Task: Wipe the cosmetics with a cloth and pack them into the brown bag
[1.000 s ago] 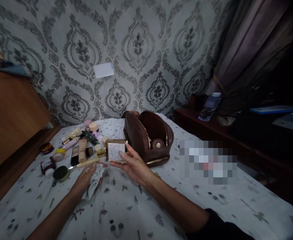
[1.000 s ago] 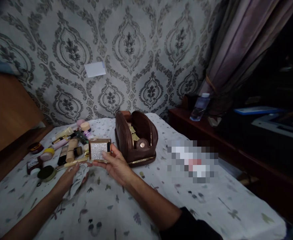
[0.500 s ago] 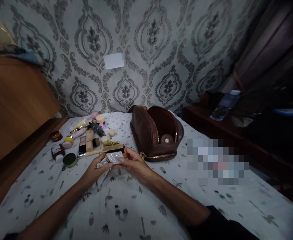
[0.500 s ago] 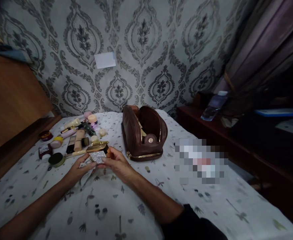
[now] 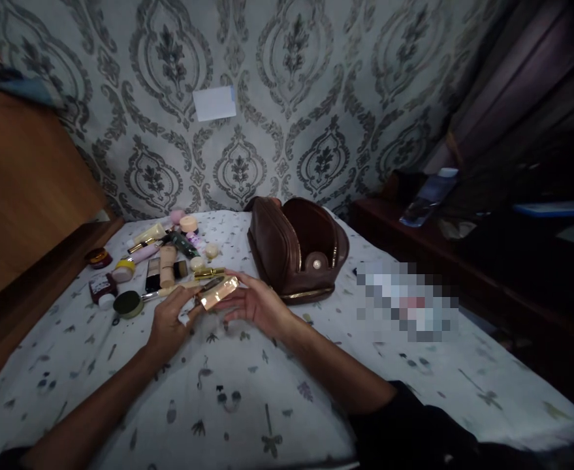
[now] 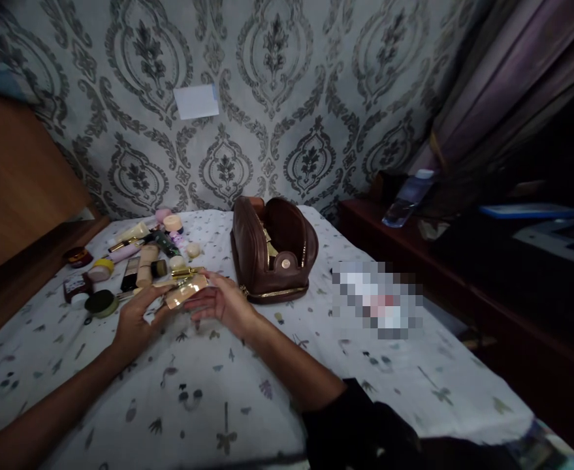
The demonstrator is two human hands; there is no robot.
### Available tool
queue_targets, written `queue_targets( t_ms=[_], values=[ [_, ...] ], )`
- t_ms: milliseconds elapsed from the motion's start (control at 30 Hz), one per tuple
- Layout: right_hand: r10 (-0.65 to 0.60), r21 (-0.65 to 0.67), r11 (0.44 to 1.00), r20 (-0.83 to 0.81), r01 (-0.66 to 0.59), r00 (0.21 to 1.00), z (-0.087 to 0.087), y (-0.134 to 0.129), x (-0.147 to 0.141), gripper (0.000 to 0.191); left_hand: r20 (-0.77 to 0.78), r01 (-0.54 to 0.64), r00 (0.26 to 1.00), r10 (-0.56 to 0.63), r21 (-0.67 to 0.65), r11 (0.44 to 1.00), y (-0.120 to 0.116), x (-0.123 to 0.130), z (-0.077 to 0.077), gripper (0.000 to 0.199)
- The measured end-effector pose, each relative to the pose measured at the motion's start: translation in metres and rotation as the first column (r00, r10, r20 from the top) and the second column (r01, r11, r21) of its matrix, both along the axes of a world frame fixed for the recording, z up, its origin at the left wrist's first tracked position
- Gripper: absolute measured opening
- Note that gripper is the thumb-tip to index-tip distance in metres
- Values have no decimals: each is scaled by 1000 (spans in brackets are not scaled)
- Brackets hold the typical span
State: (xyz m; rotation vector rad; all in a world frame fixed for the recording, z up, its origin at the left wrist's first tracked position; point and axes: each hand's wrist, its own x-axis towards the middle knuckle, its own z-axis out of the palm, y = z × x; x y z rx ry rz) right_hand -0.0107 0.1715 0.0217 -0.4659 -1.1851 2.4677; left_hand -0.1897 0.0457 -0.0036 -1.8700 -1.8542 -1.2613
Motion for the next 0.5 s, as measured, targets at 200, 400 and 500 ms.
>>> queue_targets(
  t_ms=[200,400,500],
  values=[
    [-95,186,977,-44,101,995,-6,-1,-1,64,-111,18,994,-15,24,1000,-2,3,2,28],
    [-101,238,963,-124,129,987,-14,-3,-4,65,55,-46,997,50,-77,996,-1,5,1,43],
    [-72,342,933,-127,112,989,-14,-3,-5,54,172,-49,983,71,-130,990,0,5,-1,51]
  ],
)
